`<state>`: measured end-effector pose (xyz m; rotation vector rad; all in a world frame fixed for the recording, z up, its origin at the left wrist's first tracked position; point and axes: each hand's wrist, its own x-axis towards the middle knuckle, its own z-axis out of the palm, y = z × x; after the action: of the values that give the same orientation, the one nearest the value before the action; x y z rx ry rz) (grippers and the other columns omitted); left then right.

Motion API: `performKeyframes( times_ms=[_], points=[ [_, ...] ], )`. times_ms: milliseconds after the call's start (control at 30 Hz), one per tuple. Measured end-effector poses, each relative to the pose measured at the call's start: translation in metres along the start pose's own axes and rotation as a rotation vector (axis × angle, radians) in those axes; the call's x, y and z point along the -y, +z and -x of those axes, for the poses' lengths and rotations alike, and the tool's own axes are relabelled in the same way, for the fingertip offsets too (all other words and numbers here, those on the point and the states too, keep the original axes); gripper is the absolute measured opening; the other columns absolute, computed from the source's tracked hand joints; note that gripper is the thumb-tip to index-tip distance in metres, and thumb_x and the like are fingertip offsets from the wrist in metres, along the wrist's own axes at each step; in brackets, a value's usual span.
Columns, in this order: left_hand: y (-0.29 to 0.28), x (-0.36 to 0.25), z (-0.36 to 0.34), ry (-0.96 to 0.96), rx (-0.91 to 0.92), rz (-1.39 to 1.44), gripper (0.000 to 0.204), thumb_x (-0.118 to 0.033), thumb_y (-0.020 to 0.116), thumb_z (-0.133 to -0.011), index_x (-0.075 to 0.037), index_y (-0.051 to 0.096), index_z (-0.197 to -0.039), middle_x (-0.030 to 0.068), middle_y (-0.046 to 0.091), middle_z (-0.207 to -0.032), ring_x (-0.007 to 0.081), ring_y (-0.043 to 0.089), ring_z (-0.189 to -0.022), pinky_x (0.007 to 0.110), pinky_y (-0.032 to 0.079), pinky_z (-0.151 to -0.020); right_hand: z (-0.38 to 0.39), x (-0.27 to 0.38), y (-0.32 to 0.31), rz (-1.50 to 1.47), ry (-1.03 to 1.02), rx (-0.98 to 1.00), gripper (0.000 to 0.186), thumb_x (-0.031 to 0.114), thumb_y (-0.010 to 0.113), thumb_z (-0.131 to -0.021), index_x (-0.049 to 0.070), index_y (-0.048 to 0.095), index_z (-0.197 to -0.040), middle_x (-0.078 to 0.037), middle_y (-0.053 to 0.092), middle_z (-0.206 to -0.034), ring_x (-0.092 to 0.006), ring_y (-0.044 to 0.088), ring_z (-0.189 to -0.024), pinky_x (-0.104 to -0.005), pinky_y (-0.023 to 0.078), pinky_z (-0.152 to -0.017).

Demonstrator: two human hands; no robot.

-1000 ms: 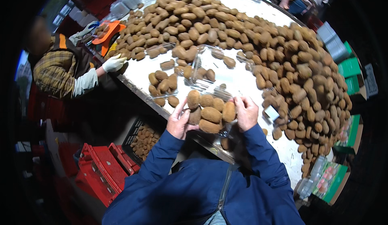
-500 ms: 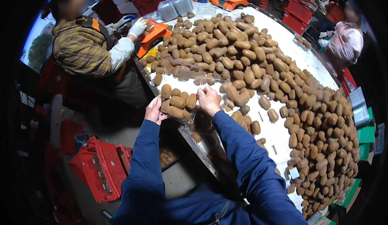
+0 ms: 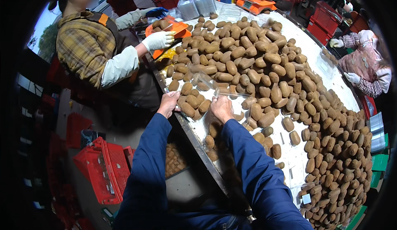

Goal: The person repeatedly picks kiwis from a large pile on a table and places them into clear plastic containers. They arrange the fruit inside each container, then set the filled containers aside and continue with the next one.

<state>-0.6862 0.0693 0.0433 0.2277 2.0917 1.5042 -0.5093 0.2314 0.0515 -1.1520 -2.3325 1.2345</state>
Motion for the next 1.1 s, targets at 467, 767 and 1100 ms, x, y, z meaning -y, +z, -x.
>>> performKeyframes(
  times_ms=[467, 767, 1100],
  points=[
    [-0.002, -0.016, 0.020, 0.402, -0.450, -0.654, 0.017, -0.016, 0.069, -0.084, -0.005, 0.072, -0.097, 0.0189, 0.071, -0.097, 0.0368, 0.066, -0.097, 0.043, 0.052, -0.086, 0.078, -0.013, -0.111, -0.257, -0.162, 0.090, 0.032, 0.026, 0.056, -0.098, -0.004, 0.066, -0.095, -0.010, 0.071, -0.074, -0.0152, 0.066, -0.060, -0.0330, 0.053, -0.060],
    [0.063, -0.031, 0.213, 0.459, 0.224, -0.122, 0.021, -0.014, 0.057, -0.100, 0.004, 0.065, -0.109, 0.0054, 0.068, -0.097, 0.0098, 0.061, -0.084, 0.024, 0.050, -0.070, 0.298, -0.082, -0.210, -0.336, -0.070, -0.302, 0.014, 0.012, 0.058, -0.097, 0.002, 0.066, -0.100, -0.008, 0.070, -0.078, -0.0160, 0.067, -0.066, -0.0287, 0.053, -0.061],
    [0.215, 0.032, 0.416, 0.058, 1.189, -0.138, 0.016, -0.010, 0.059, -0.099, 0.003, 0.064, -0.107, 0.0069, 0.068, -0.094, 0.0115, 0.064, -0.079, 0.023, 0.052, -0.069, 0.542, -0.207, -0.316, 0.327, 0.278, -1.137, 0.009, 0.007, 0.062, -0.092, 0.000, 0.066, -0.094, -0.016, 0.068, -0.081, -0.0312, 0.068, -0.072, -0.0374, 0.055, -0.064]
  ],
)
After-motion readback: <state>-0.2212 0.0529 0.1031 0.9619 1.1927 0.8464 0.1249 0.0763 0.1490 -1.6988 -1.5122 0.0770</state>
